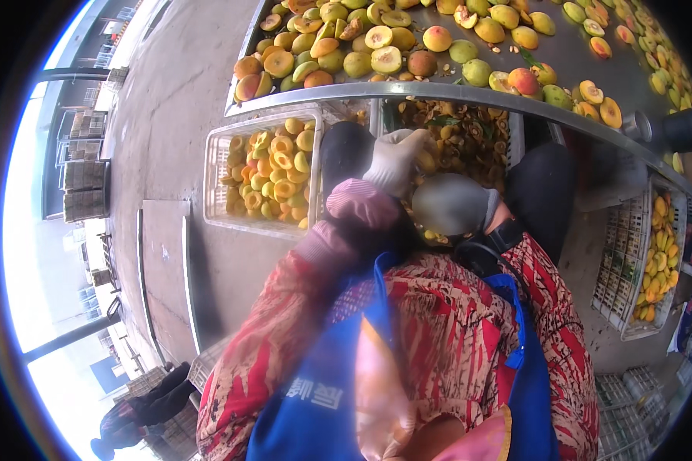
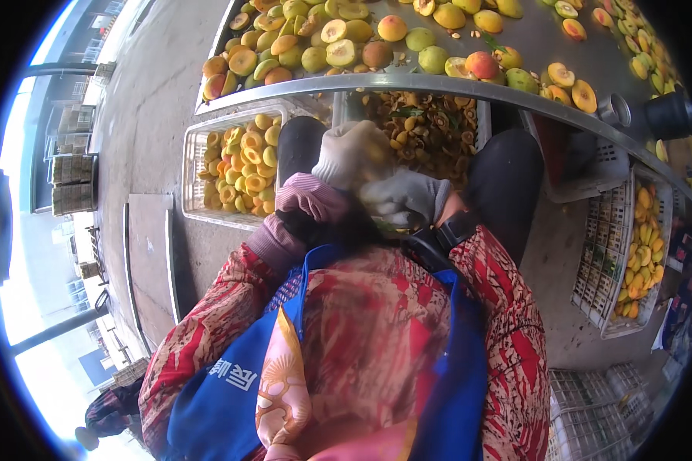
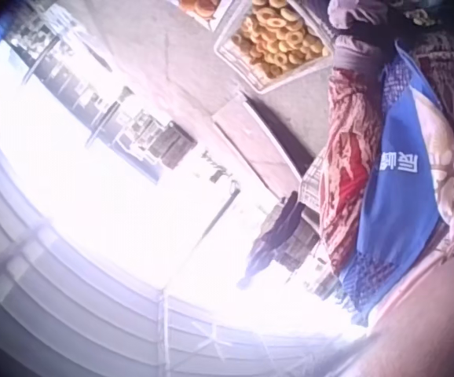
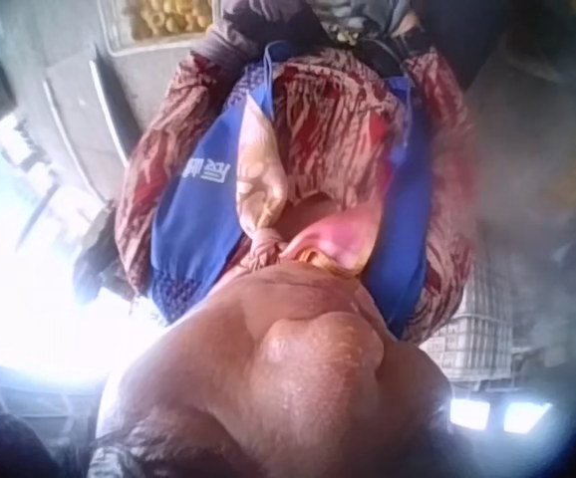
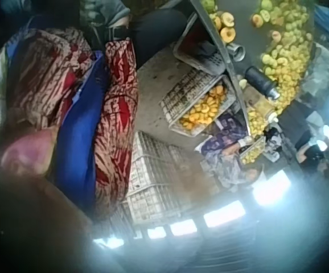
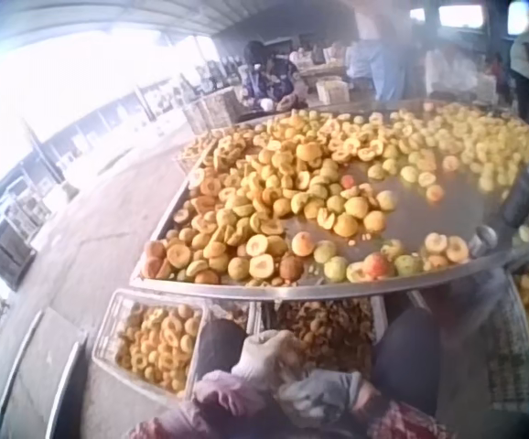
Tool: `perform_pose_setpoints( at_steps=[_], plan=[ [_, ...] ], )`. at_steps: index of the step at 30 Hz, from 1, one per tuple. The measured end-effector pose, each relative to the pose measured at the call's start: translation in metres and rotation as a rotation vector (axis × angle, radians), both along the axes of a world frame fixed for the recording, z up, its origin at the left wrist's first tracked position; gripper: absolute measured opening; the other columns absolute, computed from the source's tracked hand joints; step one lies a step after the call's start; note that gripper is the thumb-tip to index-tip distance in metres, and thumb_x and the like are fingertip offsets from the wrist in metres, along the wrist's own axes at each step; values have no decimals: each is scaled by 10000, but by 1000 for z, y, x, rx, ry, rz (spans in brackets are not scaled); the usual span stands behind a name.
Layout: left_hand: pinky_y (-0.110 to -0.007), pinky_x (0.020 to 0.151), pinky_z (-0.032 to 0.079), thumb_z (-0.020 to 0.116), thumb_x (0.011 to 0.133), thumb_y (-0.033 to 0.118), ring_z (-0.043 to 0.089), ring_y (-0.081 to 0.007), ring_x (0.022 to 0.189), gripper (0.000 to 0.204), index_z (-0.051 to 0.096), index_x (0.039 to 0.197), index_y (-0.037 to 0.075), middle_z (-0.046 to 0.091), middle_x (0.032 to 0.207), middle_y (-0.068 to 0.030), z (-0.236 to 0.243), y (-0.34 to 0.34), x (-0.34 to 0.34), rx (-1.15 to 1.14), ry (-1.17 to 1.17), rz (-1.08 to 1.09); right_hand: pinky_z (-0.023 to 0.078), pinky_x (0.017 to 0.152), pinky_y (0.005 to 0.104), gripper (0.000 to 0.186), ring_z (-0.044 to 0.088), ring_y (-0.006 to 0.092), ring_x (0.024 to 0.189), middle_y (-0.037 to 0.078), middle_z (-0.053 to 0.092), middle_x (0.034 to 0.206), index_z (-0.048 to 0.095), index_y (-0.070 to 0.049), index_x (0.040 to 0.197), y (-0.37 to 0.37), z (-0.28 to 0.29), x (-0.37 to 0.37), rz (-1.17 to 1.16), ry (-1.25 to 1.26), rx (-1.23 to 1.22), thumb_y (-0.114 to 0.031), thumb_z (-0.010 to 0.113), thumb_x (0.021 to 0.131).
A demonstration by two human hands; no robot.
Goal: Pitting and sorting apricots at a processing table in a warehouse setting.
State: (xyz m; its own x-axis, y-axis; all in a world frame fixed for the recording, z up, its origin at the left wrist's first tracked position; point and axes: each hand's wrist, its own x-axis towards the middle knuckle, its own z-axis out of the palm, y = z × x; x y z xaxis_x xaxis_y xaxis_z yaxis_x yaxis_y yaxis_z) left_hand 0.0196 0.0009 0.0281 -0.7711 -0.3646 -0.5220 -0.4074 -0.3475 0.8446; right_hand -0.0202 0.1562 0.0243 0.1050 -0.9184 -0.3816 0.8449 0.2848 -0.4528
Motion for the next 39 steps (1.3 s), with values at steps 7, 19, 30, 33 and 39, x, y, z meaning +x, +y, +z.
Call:
perform_pose_setpoints(
  at_steps=[7, 19, 30, 33, 39],
  plan=[
    [-260, 532, 486, 536, 863, 224, 590, -164, 547, 295, 658, 782, -32, 644, 675, -98, 17, 3, 4, -20, -54, -190, 271, 372, 189, 132, 332, 23, 410, -68, 397, 572, 518, -125, 793, 14, -16, 4, 11, 6, 58, -175, 527, 915],
    [-341, 597, 531, 533, 925, 270, 630, -224, 673, 295, 594, 919, -19, 640, 790, -129, 38, -41, -4, 282, 519, 491, 303, 384, 213, 101, 366, 38, 412, -67, 429, 571, 524, -131, 973, 7, -1, -7, -213, -3, -38, -212, 546, 917],
    [-388, 819, 473, 598, 809, 402, 613, -281, 971, 372, 646, 1086, 160, 646, 1011, -129, 65, -131, -30, -1376, -179, -228, 457, 845, 380, 379, 599, 325, 1010, 197, 623, 1060, 518, -36, 1154, -26, -49, 4, -376, 1129, 396, -245, 562, 841],
    [-401, 819, 482, 635, 772, 407, 608, -288, 981, 467, 581, 1180, 185, 631, 1052, -122, 50, -122, -96, -1512, -338, -609, 462, 830, 409, 360, 595, 374, 991, 227, 619, 1039, 517, -46, 1146, -28, -37, 4, -474, 1191, 281, -248, 555, 851],
    [-401, 825, 486, 632, 772, 362, 611, -296, 998, 429, 601, 1159, 182, 647, 1050, -120, 37, -111, -172, -1425, -305, -713, 461, 775, 478, 275, 573, 440, 898, 242, 596, 964, 524, -67, 1086, -27, -46, 3, -501, 1426, 200, -207, 533, 849]
  ],
)
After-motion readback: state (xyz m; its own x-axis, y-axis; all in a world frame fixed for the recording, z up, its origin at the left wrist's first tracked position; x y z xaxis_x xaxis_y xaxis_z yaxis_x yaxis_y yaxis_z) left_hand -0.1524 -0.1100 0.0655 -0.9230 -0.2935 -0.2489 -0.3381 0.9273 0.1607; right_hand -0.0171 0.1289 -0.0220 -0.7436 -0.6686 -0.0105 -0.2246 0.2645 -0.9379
